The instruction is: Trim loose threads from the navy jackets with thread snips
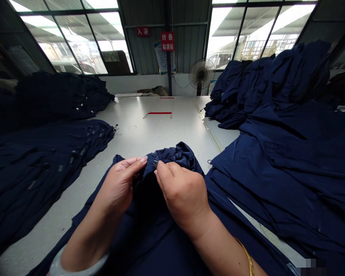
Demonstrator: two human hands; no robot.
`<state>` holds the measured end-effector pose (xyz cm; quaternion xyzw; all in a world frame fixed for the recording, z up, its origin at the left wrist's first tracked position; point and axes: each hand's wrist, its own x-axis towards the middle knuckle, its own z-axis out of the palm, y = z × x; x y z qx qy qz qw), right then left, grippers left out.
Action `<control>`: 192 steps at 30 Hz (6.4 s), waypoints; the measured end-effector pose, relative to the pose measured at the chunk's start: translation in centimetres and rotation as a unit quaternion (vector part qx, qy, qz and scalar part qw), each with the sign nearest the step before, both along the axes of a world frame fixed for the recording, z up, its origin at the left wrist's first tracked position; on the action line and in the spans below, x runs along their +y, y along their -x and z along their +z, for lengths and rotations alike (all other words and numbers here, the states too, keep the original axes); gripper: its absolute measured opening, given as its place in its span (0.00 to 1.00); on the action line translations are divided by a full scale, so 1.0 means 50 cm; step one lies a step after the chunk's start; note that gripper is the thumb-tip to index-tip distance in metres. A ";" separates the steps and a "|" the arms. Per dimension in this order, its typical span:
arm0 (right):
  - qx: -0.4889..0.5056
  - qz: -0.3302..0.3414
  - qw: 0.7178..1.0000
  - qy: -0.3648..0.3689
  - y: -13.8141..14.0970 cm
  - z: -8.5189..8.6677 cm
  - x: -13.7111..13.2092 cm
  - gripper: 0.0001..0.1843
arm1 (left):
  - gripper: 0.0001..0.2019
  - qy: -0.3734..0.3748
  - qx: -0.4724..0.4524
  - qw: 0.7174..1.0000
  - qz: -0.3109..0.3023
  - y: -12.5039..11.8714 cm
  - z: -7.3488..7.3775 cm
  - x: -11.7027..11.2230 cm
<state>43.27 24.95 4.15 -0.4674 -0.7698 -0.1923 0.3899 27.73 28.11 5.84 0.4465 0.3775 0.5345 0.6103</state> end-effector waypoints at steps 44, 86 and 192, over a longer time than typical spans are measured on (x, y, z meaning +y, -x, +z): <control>0.175 0.085 0.976 0.095 -0.004 -0.006 0.012 0.02 | 0.08 0.000 -0.007 1.000 -0.001 -0.003 -0.006 0.002; 0.214 0.064 0.966 0.132 0.013 -0.005 0.000 0.04 | 0.08 0.018 -0.037 0.998 0.054 -0.013 -0.014 0.000; 0.098 0.366 0.916 0.130 0.076 0.023 -0.085 0.28 | 0.14 -0.061 0.124 0.990 0.022 -0.026 -0.042 0.008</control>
